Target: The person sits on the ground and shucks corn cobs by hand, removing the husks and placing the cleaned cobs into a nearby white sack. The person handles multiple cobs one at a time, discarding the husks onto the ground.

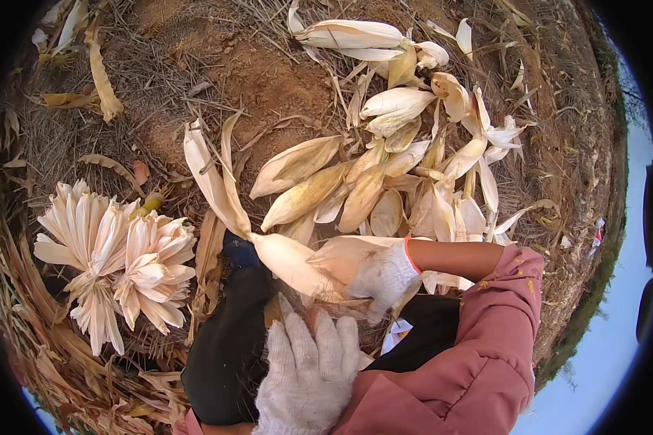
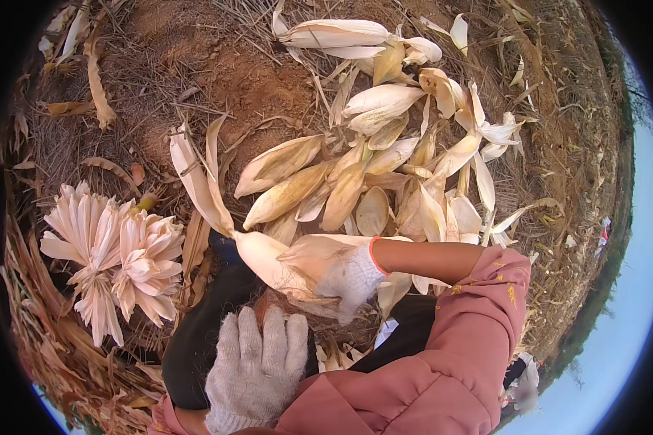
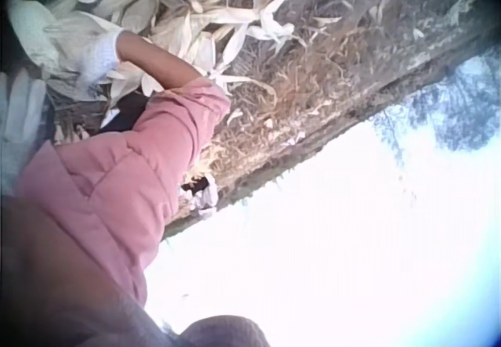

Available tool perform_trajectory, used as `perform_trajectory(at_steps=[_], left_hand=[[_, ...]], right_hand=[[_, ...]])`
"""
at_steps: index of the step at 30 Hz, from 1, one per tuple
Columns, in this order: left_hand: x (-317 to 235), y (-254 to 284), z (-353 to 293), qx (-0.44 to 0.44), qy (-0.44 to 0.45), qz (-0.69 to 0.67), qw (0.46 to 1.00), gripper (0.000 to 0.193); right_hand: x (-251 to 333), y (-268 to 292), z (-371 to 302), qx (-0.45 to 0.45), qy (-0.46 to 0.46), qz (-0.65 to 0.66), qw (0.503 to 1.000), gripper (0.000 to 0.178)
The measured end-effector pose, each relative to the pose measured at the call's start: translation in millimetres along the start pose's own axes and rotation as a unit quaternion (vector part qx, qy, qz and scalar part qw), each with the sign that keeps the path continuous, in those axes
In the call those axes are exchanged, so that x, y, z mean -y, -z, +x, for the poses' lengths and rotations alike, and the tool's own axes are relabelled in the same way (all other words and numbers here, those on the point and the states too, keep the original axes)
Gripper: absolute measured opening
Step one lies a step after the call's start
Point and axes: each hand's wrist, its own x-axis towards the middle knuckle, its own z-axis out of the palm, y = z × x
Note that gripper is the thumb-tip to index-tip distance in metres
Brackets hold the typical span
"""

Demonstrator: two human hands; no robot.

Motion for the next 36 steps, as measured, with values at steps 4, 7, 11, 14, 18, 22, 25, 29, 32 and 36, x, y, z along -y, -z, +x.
perform_trajectory(at_steps=[4,7,11,14,18,22,25,29,32,36], left_hand=[[-2,6,3,0.017,0.031,0.001,0.999,0.044],[5,16,14,0.038,0.025,0.016,0.999,0.042],[10,13,21,0.043,0.043,0.012,0.998,0.039],[13,7,22,0.06,0.034,0.023,0.997,0.042],[15,8,26,0.062,0.035,0.032,0.997,0.043],[15,14,30,0.072,0.034,0.003,0.997,0.045],[14,15,30,0.07,0.031,0.002,0.997,0.045],[8,11,25,0.053,0.036,-0.003,0.998,0.044],[5,11,20,0.033,0.018,-0.001,0.999,0.039],[-6,7,11,-0.001,-0.014,-0.009,1.0,0.033]], right_hand=[[-12,97,-6,-0.158,-0.067,0.078,0.982,0.045],[-113,180,13,-0.623,-0.262,-0.359,0.643,0.043],[-179,258,20,-0.643,-0.337,-0.385,0.57,0.048],[-219,274,46,-0.656,-0.346,-0.366,0.562,0.045],[-215,298,46,-0.551,-0.429,-0.288,0.655,0.032],[-199,275,44,-0.509,-0.438,-0.399,0.624,0.025],[-208,273,41,-0.514,-0.434,-0.387,0.631,0.028],[-178,238,34,-0.477,-0.428,-0.409,0.649,0.036],[-153,203,15,-0.528,-0.353,-0.397,0.662,0.052],[-105,132,-11,-0.569,-0.237,-0.432,0.658,0.021]])
